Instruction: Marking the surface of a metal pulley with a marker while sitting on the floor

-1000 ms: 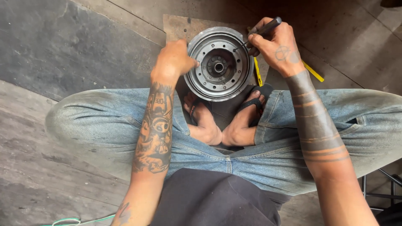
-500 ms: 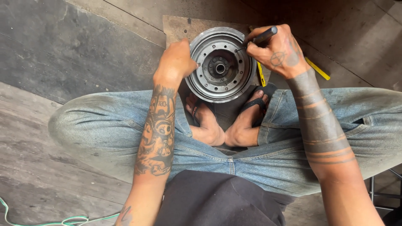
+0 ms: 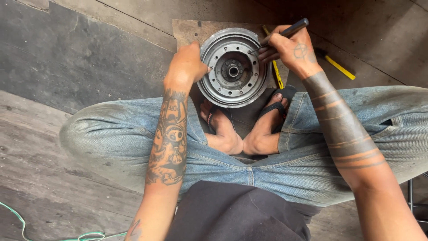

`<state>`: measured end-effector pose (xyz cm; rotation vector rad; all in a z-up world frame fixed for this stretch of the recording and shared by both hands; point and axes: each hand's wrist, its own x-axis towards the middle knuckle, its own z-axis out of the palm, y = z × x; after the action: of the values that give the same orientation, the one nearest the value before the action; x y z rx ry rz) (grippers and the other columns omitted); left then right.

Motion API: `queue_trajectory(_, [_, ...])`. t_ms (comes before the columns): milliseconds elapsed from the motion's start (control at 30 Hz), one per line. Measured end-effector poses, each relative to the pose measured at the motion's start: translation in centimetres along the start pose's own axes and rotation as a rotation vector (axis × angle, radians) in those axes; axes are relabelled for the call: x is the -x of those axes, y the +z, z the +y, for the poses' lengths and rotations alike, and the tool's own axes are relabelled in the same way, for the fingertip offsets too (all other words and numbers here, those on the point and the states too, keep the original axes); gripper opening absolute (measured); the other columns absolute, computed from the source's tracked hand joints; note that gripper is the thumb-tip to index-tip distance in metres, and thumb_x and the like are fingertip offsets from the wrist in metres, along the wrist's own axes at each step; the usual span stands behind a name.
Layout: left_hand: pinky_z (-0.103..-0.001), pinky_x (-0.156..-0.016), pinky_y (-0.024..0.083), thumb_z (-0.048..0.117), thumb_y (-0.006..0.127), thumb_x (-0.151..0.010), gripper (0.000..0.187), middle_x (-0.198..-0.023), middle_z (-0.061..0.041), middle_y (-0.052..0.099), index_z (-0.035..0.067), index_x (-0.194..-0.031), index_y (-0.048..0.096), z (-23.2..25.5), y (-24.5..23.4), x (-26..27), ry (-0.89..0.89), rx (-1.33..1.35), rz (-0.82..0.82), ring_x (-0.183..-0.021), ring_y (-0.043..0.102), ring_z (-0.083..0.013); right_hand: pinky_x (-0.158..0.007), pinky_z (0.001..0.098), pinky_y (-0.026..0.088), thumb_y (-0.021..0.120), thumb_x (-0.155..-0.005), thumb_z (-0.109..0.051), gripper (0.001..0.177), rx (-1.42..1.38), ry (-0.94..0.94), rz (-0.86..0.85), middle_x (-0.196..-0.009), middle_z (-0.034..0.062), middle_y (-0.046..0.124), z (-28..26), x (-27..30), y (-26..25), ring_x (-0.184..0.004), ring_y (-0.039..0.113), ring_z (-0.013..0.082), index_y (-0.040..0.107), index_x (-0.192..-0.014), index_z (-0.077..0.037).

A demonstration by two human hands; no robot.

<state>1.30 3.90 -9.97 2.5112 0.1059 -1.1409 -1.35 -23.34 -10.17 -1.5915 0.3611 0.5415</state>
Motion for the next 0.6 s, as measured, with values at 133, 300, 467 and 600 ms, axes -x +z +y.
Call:
queue_trajectory(133, [-0.046, -0.091, 0.058, 0.011, 0.083, -0.079, 0.052, -0.113, -0.022, 0.071, -0.003, -0.125, 0.062, 0.1, 0.1, -0.2, -0.011, -0.005, 0.003, -0.103, 0.072, -0.0355, -0.065, 0.0262, 0.067, 0.050, -0.096, -0.008, 0.017, -0.163, 0.093, 0.064, -0.090, 0.0175, 0.074, 1.4, 0.5, 0.1, -0.077, 0.079, 0.0245, 0.065, -0.094, 0.000])
queue_trajectory(300, [-0.047, -0.088, 0.059, 0.010, 0.081, -0.079, 0.049, -0.110, -0.024, 0.072, -0.004, -0.122, 0.062, -0.1, 0.5, -0.5, 0.017, -0.021, 0.017, -0.101, 0.072, -0.0374, -0.075, 0.0268, 0.069, 0.052, -0.093, -0.013, 0.021, -0.489, 0.188, 0.185, -0.097, 0.0205, 0.075, 3.4, 1.4, 0.7, -0.086, 0.080, 0.0254, 0.062, -0.105, 0.003])
queue_trajectory(467, [-0.046, -0.090, 0.058, 0.010, 0.081, -0.079, 0.051, -0.113, -0.023, 0.071, -0.003, -0.124, 0.062, 0.1, 0.3, -0.5, -0.004, -0.031, 0.006, -0.103, 0.072, -0.0369, -0.070, 0.0256, 0.067, 0.053, -0.096, -0.012, 0.016, -0.467, 0.169, 0.180, -0.095, 0.0206, 0.075, 3.1, 1.0, 0.6, -0.082, 0.079, 0.0257, 0.062, -0.100, 0.001])
queue_trajectory(600, [-0.046, -0.092, 0.058, 0.012, 0.082, -0.079, 0.054, -0.114, -0.023, 0.070, -0.003, -0.126, 0.061, 0.2, 0.2, -0.4, -0.008, -0.048, -0.006, -0.105, 0.071, -0.0363, -0.063, 0.0237, 0.064, 0.053, -0.094, -0.009, 0.019, 0.033, -0.042, -0.012, -0.083, 0.0131, 0.073, 0.0, 0.2, 0.2, -0.073, 0.077, 0.0201, 0.068, -0.096, 0.003])
